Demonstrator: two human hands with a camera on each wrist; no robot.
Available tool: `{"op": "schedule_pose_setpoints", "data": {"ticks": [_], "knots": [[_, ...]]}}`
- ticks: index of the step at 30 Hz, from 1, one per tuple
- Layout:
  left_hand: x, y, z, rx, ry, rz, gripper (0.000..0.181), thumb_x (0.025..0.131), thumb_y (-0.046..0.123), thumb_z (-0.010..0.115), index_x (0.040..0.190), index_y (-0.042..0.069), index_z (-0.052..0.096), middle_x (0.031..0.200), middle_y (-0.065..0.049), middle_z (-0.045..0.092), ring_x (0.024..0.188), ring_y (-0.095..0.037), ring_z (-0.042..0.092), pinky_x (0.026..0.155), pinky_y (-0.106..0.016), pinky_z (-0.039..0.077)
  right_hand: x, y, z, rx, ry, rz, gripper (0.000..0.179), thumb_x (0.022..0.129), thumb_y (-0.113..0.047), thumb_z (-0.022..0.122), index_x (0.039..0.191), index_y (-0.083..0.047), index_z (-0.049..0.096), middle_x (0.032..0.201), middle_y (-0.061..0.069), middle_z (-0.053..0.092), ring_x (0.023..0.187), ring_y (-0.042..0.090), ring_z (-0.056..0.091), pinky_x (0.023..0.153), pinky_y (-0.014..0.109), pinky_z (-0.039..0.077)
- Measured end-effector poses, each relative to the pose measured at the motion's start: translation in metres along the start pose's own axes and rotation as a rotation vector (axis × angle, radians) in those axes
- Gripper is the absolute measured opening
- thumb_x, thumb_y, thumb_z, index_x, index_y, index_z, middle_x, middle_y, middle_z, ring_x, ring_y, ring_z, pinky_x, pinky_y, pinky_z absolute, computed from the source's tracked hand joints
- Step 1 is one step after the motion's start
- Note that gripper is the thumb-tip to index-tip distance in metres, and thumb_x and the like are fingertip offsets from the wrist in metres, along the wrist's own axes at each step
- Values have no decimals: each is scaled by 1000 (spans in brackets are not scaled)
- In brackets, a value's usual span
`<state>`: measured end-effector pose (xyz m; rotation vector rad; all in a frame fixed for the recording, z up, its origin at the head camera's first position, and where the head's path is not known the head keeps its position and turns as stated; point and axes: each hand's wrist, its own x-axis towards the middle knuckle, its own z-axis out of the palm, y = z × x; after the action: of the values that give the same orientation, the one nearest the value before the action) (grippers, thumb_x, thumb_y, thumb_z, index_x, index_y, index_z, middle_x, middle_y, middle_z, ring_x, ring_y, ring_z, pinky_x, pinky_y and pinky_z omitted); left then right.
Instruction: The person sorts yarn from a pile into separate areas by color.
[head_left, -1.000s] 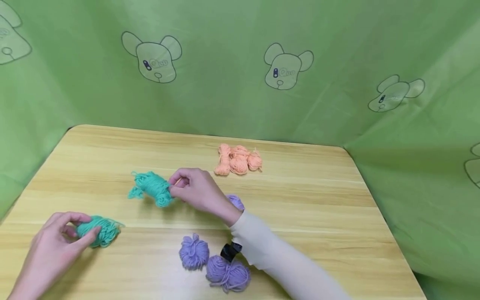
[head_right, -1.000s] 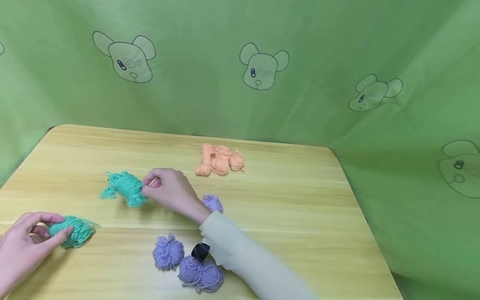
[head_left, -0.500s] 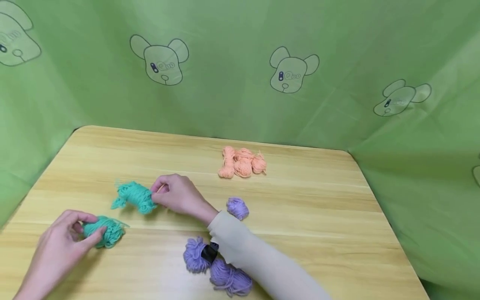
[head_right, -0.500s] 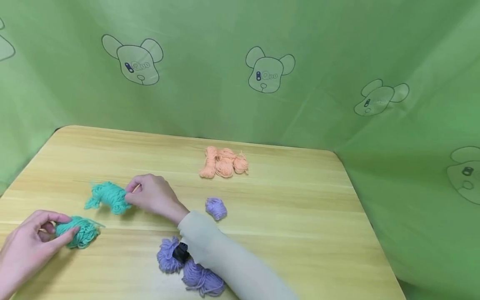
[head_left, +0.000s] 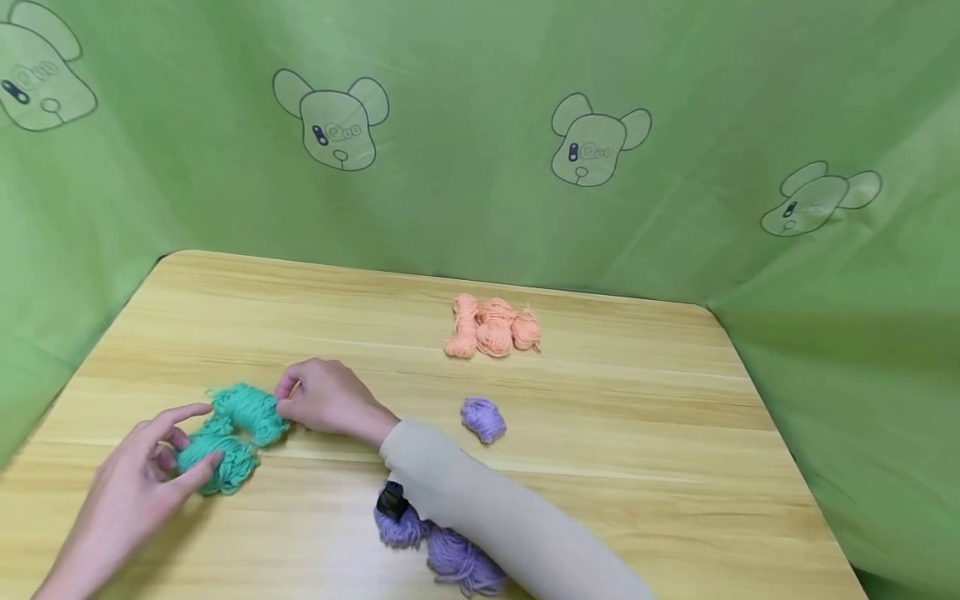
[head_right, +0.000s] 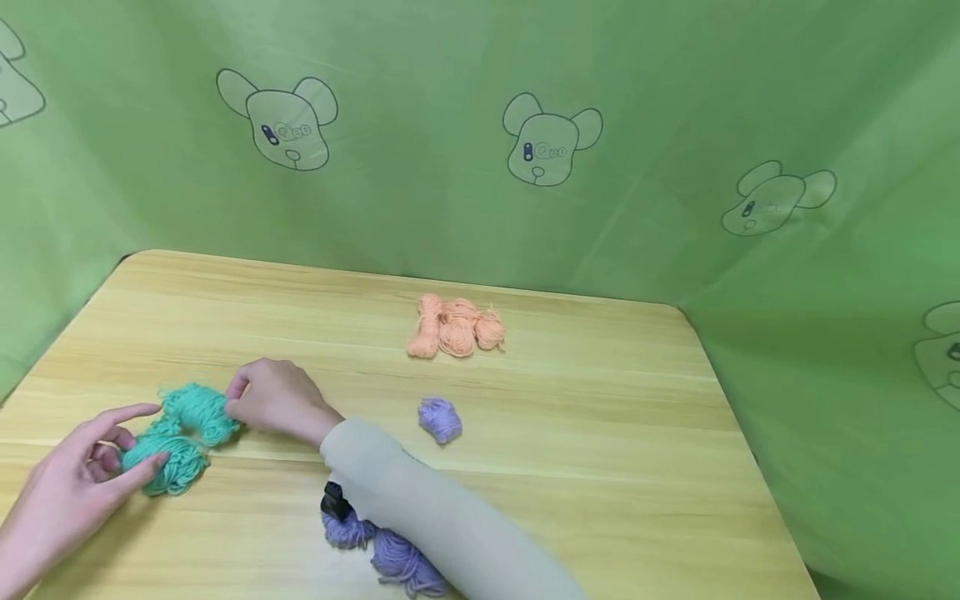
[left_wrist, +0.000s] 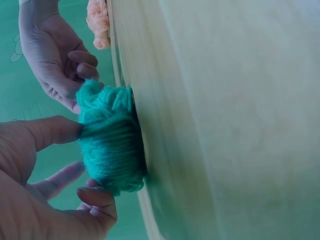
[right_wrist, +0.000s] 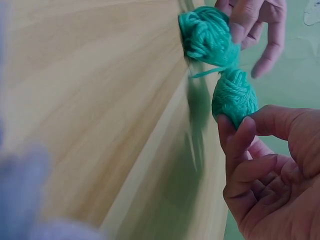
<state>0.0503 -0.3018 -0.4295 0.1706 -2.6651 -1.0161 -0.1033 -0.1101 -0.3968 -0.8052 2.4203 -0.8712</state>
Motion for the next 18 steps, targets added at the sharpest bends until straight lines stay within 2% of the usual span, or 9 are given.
{"op": "schedule_pose_setpoints", "data": {"ticks": [3, 8, 13, 18], "knots": [[2, -1, -1, -11, -26, -20, 64, 88, 4, 90, 146, 5, 64, 95, -6, 62, 74, -7, 52, 58, -27, 44, 3, -3, 4, -44, -14, 11, 4, 100, -19, 80, 103, -22, 78, 70, -12, 65, 57, 4, 59, 61, 19, 46], [8, -2, 2, -25, -82, -51, 63, 95, 15, 87, 151, 7, 61, 94, -5, 59, 75, -10, 51, 58, -28, 44, 5, -1, 5, -51, -30, 25, 4, 101, -19, 79, 104, -22, 77, 72, -13, 66, 59, 5, 60, 63, 20, 47], [12, -4, 4, -21, -85, 4, 57, 94, 13, 88, 146, 6, 67, 87, -3, 54, 72, -12, 46, 58, -28, 41, 7, 3, 6, -49, -44, 10, 4, 100, -19, 79, 102, -21, 76, 74, -12, 66, 62, 6, 60, 66, 21, 48], [13, -5, 5, 24, -70, 34, 50, 92, 13, 89, 139, 7, 72, 81, -3, 50, 72, -13, 44, 58, -29, 39, 7, 2, 4, -43, -64, 5, 4, 99, -20, 80, 101, -21, 76, 79, -14, 66, 70, 5, 60, 68, 19, 47]]}}
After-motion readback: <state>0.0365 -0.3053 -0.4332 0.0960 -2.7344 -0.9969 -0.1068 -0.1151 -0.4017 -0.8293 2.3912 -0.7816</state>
